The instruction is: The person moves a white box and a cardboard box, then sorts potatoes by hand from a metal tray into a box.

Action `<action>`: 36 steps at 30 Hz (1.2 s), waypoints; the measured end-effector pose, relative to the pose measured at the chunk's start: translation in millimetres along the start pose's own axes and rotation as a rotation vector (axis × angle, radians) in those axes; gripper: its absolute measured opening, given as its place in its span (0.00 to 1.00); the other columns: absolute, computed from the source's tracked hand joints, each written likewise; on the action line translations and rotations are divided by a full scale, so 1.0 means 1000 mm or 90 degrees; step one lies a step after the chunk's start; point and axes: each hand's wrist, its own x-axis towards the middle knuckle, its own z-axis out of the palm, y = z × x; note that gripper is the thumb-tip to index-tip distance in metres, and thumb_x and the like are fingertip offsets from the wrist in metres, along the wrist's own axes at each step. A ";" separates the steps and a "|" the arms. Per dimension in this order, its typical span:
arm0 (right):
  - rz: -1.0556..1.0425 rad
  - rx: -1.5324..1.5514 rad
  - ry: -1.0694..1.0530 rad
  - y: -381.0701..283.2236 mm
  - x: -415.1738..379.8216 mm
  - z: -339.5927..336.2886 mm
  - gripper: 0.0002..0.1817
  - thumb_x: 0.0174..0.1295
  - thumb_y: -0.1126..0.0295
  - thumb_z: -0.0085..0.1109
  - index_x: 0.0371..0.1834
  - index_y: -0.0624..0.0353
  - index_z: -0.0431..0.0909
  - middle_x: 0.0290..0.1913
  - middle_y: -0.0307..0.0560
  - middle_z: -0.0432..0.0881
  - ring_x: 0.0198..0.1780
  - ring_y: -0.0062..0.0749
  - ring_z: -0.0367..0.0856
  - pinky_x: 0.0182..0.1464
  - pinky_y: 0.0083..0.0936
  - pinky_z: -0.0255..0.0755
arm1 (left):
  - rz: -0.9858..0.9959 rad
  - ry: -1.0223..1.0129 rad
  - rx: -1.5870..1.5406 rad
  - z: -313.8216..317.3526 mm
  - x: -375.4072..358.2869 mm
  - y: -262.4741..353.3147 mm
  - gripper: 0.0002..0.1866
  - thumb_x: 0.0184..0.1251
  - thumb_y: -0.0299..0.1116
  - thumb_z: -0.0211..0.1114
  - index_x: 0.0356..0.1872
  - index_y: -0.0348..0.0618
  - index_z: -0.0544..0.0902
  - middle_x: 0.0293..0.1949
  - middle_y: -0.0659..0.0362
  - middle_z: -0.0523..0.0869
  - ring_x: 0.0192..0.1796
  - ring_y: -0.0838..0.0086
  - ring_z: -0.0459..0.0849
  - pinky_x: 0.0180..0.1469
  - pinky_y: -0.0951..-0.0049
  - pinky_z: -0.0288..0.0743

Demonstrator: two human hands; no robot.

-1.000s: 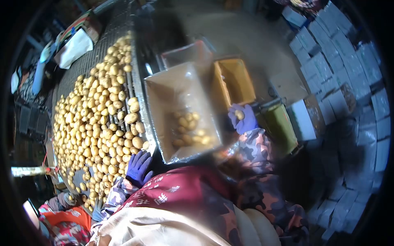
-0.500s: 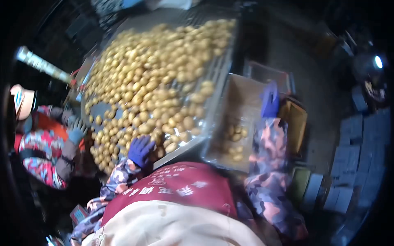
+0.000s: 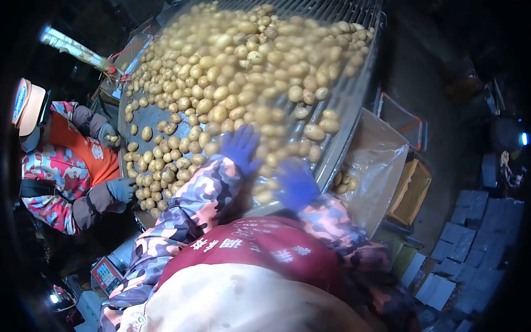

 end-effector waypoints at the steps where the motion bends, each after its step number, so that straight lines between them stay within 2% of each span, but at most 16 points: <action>1: -0.004 0.004 0.003 0.001 0.003 -0.002 0.30 0.56 0.56 0.69 0.62 0.54 0.77 0.64 0.54 0.74 0.67 0.60 0.69 0.68 0.62 0.59 | -0.019 -0.029 -0.018 -0.004 -0.001 -0.009 0.41 0.61 0.58 0.64 0.72 0.46 0.69 0.69 0.44 0.73 0.72 0.45 0.67 0.72 0.38 0.54; 2: 0.002 -0.019 0.026 0.000 0.003 0.001 0.26 0.59 0.58 0.66 0.60 0.54 0.79 0.59 0.54 0.79 0.62 0.55 0.76 0.64 0.54 0.67 | -0.038 -0.060 -0.037 -0.012 -0.008 -0.024 0.41 0.61 0.58 0.64 0.72 0.46 0.69 0.69 0.45 0.73 0.72 0.45 0.67 0.72 0.38 0.54; 5: 0.192 0.105 -0.327 0.005 0.027 -0.027 0.30 0.62 0.59 0.66 0.66 0.58 0.73 0.64 0.55 0.75 0.65 0.52 0.74 0.67 0.46 0.68 | -0.157 -0.182 -0.007 -0.049 -0.036 -0.062 0.39 0.65 0.57 0.64 0.73 0.50 0.68 0.70 0.51 0.73 0.73 0.53 0.68 0.72 0.44 0.54; 11: 0.512 1.017 -0.010 0.086 0.107 0.026 0.34 0.69 0.51 0.58 0.71 0.61 0.66 0.63 0.56 0.77 0.62 0.45 0.77 0.62 0.36 0.74 | -0.124 -0.117 -0.001 -0.067 -0.124 -0.093 0.33 0.66 0.47 0.64 0.70 0.46 0.72 0.68 0.44 0.73 0.71 0.48 0.69 0.69 0.41 0.58; 13: 0.156 -0.153 0.039 0.071 0.158 0.020 0.31 0.71 0.55 0.54 0.72 0.60 0.65 0.61 0.56 0.77 0.60 0.44 0.79 0.60 0.34 0.75 | -0.136 -0.059 -0.004 -0.067 -0.151 -0.082 0.32 0.65 0.45 0.66 0.69 0.44 0.73 0.69 0.40 0.71 0.71 0.43 0.68 0.69 0.41 0.59; 17: 0.280 -0.183 -0.244 0.018 0.201 -0.002 0.28 0.72 0.60 0.52 0.72 0.58 0.65 0.61 0.54 0.77 0.59 0.43 0.79 0.59 0.34 0.75 | -0.146 0.069 -0.028 -0.060 -0.201 -0.053 0.34 0.62 0.40 0.71 0.71 0.45 0.73 0.73 0.35 0.62 0.73 0.34 0.62 0.72 0.41 0.59; 19: 0.291 0.051 -0.209 0.005 0.202 -0.001 0.29 0.71 0.62 0.53 0.73 0.60 0.64 0.62 0.52 0.77 0.60 0.42 0.79 0.60 0.35 0.75 | -0.151 0.098 -0.063 -0.068 -0.204 -0.048 0.34 0.59 0.35 0.71 0.68 0.38 0.75 0.69 0.31 0.66 0.67 0.32 0.68 0.66 0.40 0.65; 21: 0.264 0.571 -0.122 0.045 0.182 0.056 0.29 0.71 0.64 0.54 0.73 0.61 0.64 0.64 0.50 0.76 0.61 0.41 0.78 0.61 0.36 0.75 | -0.162 0.091 -0.089 -0.067 -0.211 -0.044 0.35 0.59 0.36 0.71 0.69 0.39 0.74 0.70 0.31 0.64 0.68 0.31 0.67 0.67 0.41 0.65; 23: 0.216 0.951 -0.042 0.043 0.166 0.066 0.30 0.69 0.64 0.57 0.73 0.57 0.65 0.68 0.49 0.72 0.60 0.42 0.78 0.60 0.39 0.75 | -0.184 0.092 -0.131 -0.057 -0.216 -0.048 0.35 0.61 0.38 0.71 0.70 0.44 0.72 0.73 0.36 0.62 0.73 0.36 0.61 0.72 0.38 0.56; 24: 0.204 1.005 -0.031 0.005 0.158 0.039 0.30 0.67 0.64 0.60 0.73 0.53 0.67 0.70 0.50 0.70 0.59 0.44 0.79 0.58 0.42 0.75 | -0.182 0.095 -0.116 -0.057 -0.215 -0.049 0.35 0.61 0.38 0.71 0.70 0.43 0.72 0.73 0.36 0.63 0.73 0.36 0.61 0.72 0.38 0.56; 27: 0.019 0.596 -0.011 -0.017 0.138 0.035 0.30 0.67 0.65 0.61 0.73 0.48 0.68 0.71 0.51 0.69 0.55 0.45 0.80 0.53 0.43 0.77 | -0.116 0.120 -0.091 -0.065 -0.200 -0.046 0.34 0.61 0.39 0.71 0.69 0.42 0.73 0.72 0.38 0.66 0.72 0.36 0.63 0.71 0.37 0.56; 29: 0.092 0.568 -0.017 -0.024 0.116 0.042 0.30 0.70 0.63 0.59 0.75 0.51 0.65 0.70 0.50 0.71 0.56 0.43 0.79 0.54 0.41 0.77 | -0.046 0.106 -0.146 -0.081 -0.179 -0.043 0.35 0.61 0.39 0.71 0.69 0.41 0.73 0.71 0.39 0.67 0.72 0.37 0.64 0.71 0.38 0.56; 30: 0.247 0.768 -0.021 -0.047 0.110 0.032 0.31 0.71 0.61 0.57 0.75 0.54 0.63 0.69 0.49 0.72 0.58 0.41 0.78 0.57 0.40 0.77 | 0.098 0.175 -0.101 -0.101 -0.160 -0.035 0.35 0.60 0.40 0.70 0.69 0.41 0.73 0.71 0.41 0.68 0.70 0.39 0.66 0.71 0.39 0.56; 31: 0.407 0.963 -0.021 -0.065 0.108 0.014 0.31 0.73 0.60 0.55 0.76 0.56 0.61 0.68 0.47 0.73 0.61 0.39 0.77 0.61 0.39 0.76 | 0.076 0.140 -0.125 -0.095 -0.156 -0.035 0.35 0.59 0.40 0.71 0.69 0.41 0.73 0.70 0.41 0.69 0.69 0.40 0.67 0.71 0.40 0.56; 33: 0.208 1.384 -0.307 -0.055 0.101 -0.022 0.30 0.71 0.58 0.55 0.75 0.50 0.63 0.66 0.49 0.75 0.52 0.38 0.80 0.47 0.33 0.77 | 0.033 0.069 -0.173 -0.072 -0.154 -0.034 0.35 0.58 0.41 0.71 0.67 0.41 0.74 0.68 0.42 0.71 0.67 0.42 0.69 0.70 0.41 0.57; 36: 0.332 1.222 0.077 -0.060 0.060 -0.014 0.28 0.71 0.60 0.58 0.72 0.56 0.67 0.62 0.49 0.76 0.57 0.40 0.80 0.57 0.38 0.79 | 0.056 0.000 -0.149 -0.055 -0.160 -0.043 0.33 0.57 0.46 0.71 0.63 0.42 0.76 0.65 0.45 0.74 0.65 0.44 0.71 0.70 0.39 0.57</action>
